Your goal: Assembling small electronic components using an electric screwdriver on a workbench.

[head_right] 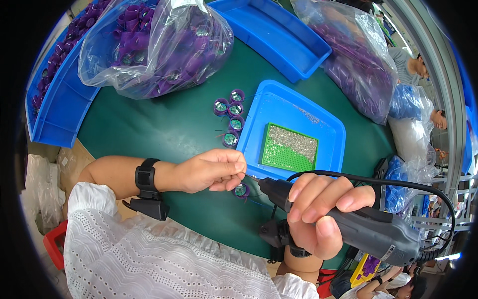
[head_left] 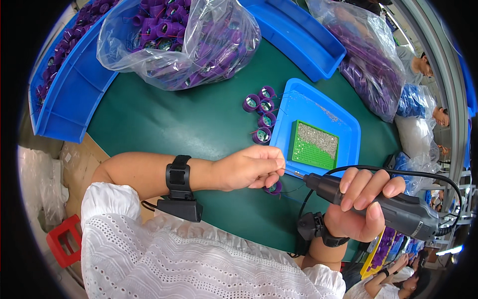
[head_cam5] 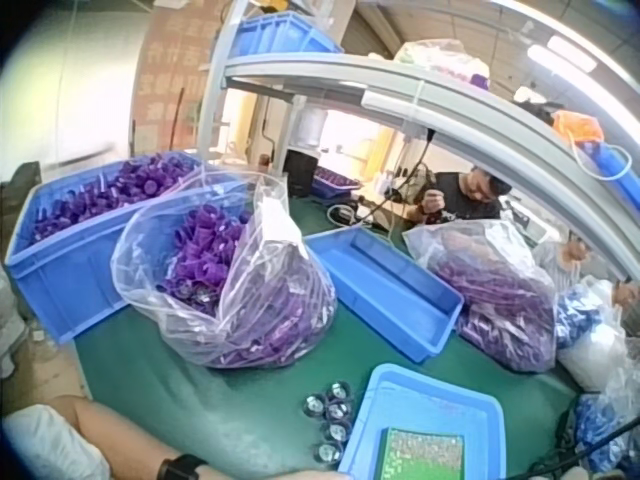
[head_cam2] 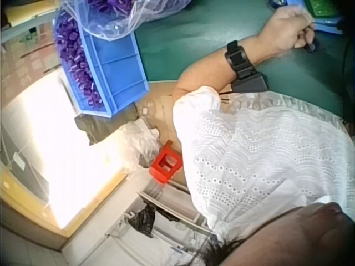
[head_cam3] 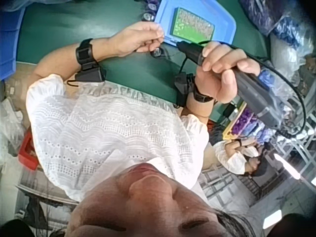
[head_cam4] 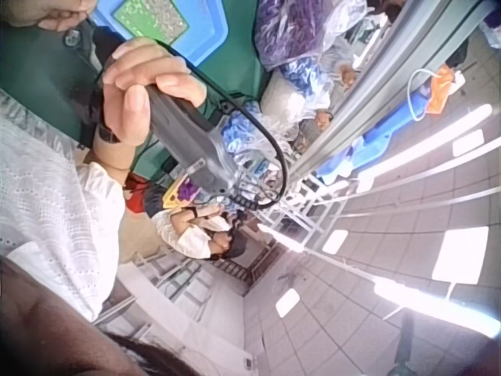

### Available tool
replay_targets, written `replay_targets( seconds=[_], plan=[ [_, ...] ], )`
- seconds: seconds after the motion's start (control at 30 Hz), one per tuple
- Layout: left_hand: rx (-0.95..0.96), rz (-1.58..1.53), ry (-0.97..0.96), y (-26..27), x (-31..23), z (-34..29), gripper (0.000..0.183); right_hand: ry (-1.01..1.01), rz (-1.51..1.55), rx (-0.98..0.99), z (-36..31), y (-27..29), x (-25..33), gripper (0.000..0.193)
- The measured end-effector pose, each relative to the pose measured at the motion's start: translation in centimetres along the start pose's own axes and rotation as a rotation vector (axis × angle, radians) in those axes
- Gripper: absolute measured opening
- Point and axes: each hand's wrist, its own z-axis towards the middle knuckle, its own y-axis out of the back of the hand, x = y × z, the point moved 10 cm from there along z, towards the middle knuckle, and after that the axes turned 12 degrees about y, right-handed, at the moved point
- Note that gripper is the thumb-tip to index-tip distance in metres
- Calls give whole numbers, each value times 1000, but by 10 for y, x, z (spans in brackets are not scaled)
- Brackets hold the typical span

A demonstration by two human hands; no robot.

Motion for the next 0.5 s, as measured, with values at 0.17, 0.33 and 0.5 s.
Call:
replay_targets(
  seconds=[0.17,0.33,0.5],
  plan=[
    [7,-1,-4,0,2,1,18,-2,1,9,0,-1,0,26],
    [32,2,-5,0,2,3,21,16,-17,-7,0,2,2,26],
    [21,-7,8,0,3,3,21,-1,-10,-19,0,3,4,27]
  ],
)
